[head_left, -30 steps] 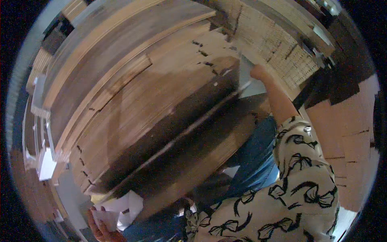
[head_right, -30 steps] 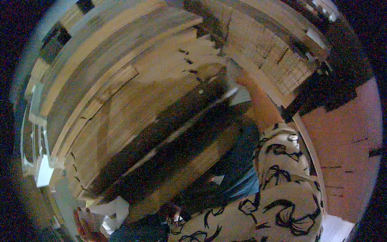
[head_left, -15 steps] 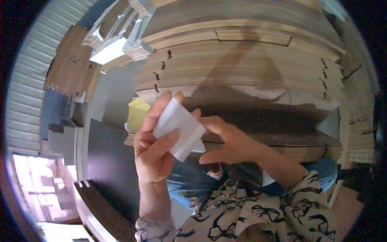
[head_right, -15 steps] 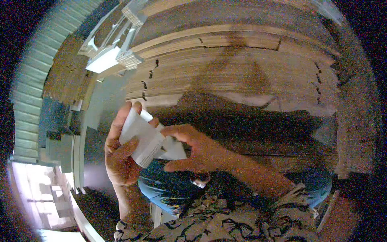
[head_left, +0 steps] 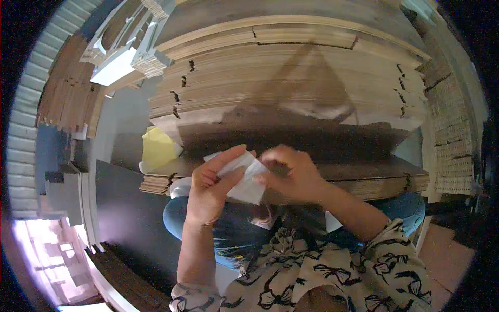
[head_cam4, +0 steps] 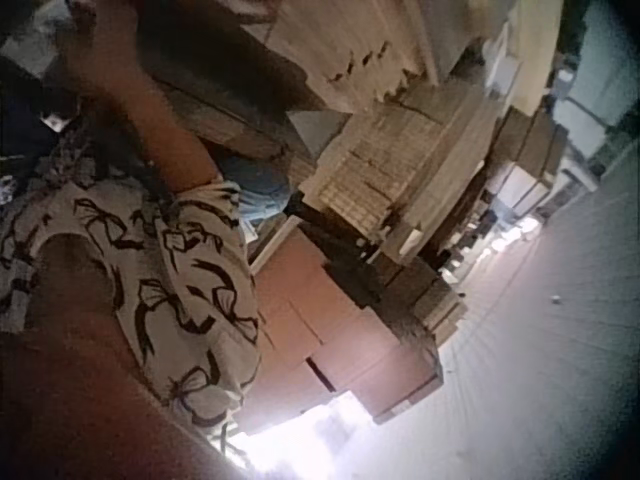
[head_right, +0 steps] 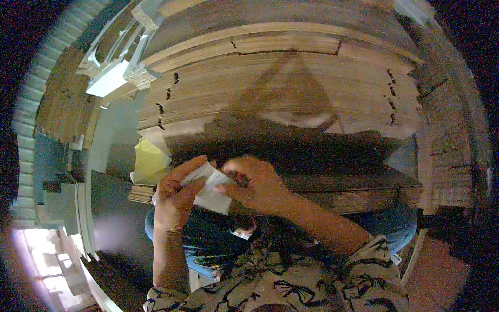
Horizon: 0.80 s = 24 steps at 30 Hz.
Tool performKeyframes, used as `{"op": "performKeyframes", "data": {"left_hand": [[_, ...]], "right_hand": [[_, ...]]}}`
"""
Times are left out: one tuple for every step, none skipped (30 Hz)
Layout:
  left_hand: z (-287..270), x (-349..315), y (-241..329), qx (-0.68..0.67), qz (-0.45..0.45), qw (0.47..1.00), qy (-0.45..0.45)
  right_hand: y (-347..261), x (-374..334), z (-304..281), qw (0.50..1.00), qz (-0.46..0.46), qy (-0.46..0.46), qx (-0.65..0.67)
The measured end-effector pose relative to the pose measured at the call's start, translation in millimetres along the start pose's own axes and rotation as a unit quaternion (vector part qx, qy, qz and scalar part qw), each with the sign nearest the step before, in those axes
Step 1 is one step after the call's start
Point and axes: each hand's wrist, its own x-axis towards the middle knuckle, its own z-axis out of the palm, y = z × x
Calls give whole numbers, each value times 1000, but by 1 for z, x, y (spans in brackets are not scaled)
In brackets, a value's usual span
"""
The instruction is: Folding and preparing cardboard boxes or protective packaging materials for furniture components.
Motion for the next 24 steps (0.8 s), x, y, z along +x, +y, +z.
{"op": "performKeyframes", "data": {"left_hand": [[-1, 1, -1, 10, -2, 1000, 0], [-1, 1, -1, 20, -4, 1000, 1], [1, 1, -2, 22, -7, 1000, -3], [3, 0, -2, 43, -3, 999, -4], [5, 0, -2, 64, 1, 998, -6], [7, 1, -3, 66, -1, 998, -11], [10, 1, -1, 91, 2, 996, -9], [13, 2, 0, 114, 5, 993, -7], [18, 4, 3, 113, 7, 993, -22], [23, 8, 5, 134, -5, 991, -19], [27, 14, 3, 154, -16, 988, -19], [22, 16, -16, -59, -44, 997, -30], [12, 21, -26, 285, 97, 953, -41], [20, 29, -28, -96, -104, 990, 12], [16, 29, -24, -144, -124, 982, 14], [7, 32, -30, -133, -94, 987, 0], [-7, 37, -37, -6, -71, 995, 64], [6, 40, -27, -25, -54, 996, 70], [-6, 44, -39, -101, -83, 990, 62], [-22, 45, -48, -171, -110, 977, 61], [-21, 43, -50, -169, -113, 978, 51], [-20, 41, -49, -165, -121, 976, 70], [-16, 41, -48, -163, -126, 975, 84], [-22, 40, -55, -163, -124, 975, 81]], "right_hand": [[0, 4, 1, 988, -95, 115, -37], [0, 8, -1, 952, -188, 228, -72], [1, 9, -6, 953, -204, 204, -91], [3, 11, -10, 953, -201, 209, -90], [4, 13, -13, 939, -251, 192, -135], [5, 15, -15, 920, -299, 175, -181], [6, 15, -16, 920, -297, 180, -182], [8, 15, -16, 906, -328, 182, -197], [11, 13, -20, 890, -354, 186, -221], [16, 9, -23, 889, -339, 196, -236], [20, 5, -21, 897, -336, 187, -218], [23, 0, -20, 904, -331, 181, -201], [29, -2, -15, 903, -332, 186, -198], [35, -6, -13, 902, -331, 193, -200], [32, -9, -12, 900, -318, 205, -217], [30, -12, -12, 918, -294, 234, -126], [28, -17, -16, 925, -274, 261, -29], [31, -28, -36, 950, -141, 279, 7], [34, -41, -64, 954, -8, 296, 50], [70, -47, -95, 944, 22, 328, -26], [100, -56, -129, 931, 77, 351, -57], [125, -77, -163, 913, 108, 382, -94], [175, -103, -202, 883, 170, 403, -169], [186, -129, -234, 858, 150, 438, -222]]}}
